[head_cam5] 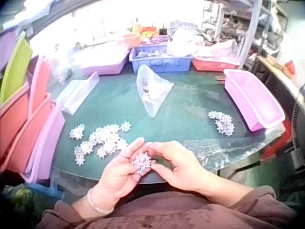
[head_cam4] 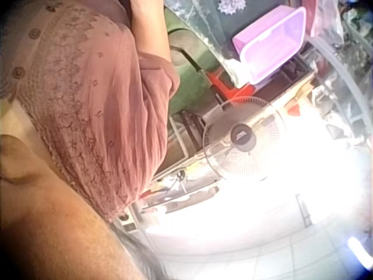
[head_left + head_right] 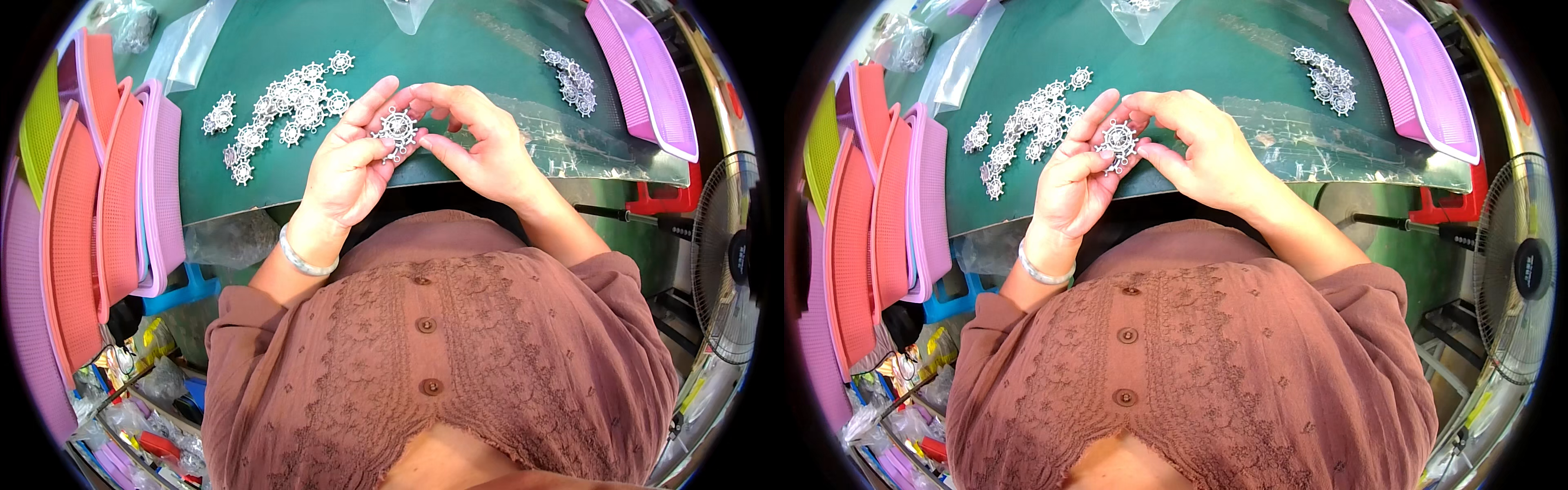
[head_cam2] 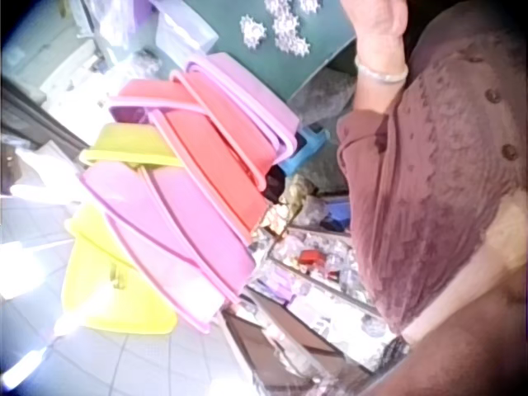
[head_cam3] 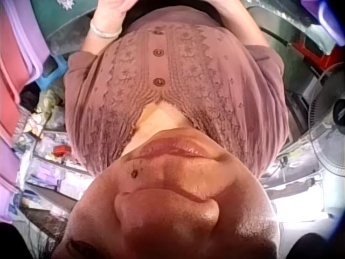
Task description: The person repeatedly picks up small silver ship-wheel-shaped metal pieces from a green table, holds them between both hands, and places them into a clear plastic bag. The process is repeated continuously throughout the clip.
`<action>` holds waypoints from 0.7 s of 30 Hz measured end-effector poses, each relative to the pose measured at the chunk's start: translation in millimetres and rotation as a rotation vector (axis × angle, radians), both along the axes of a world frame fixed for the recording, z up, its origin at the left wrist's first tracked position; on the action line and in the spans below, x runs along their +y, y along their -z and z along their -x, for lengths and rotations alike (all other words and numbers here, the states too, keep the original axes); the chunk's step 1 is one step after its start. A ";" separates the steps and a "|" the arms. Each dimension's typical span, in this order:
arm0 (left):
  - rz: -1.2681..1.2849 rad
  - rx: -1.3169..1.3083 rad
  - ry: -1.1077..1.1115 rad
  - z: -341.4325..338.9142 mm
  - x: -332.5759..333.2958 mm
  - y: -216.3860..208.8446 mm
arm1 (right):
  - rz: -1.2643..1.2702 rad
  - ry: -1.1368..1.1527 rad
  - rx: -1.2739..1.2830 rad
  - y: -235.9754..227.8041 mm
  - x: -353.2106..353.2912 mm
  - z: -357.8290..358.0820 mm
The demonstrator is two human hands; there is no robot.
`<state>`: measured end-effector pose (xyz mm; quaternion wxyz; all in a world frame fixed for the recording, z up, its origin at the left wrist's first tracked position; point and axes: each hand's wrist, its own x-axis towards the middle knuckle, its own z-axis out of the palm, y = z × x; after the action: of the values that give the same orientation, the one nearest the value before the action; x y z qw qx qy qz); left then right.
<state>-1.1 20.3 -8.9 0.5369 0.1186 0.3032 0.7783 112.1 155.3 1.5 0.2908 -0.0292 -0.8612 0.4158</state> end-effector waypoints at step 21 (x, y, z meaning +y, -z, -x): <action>0.035 0.121 0.056 1.0 -2.0 2.5 | 0.124 -0.100 -0.007 4.5 1.9 0.3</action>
<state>-2.1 18.2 -11.4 0.5413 0.1646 0.3453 0.7488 111.8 157.1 -2.9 0.2641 -0.0057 -0.8352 0.4824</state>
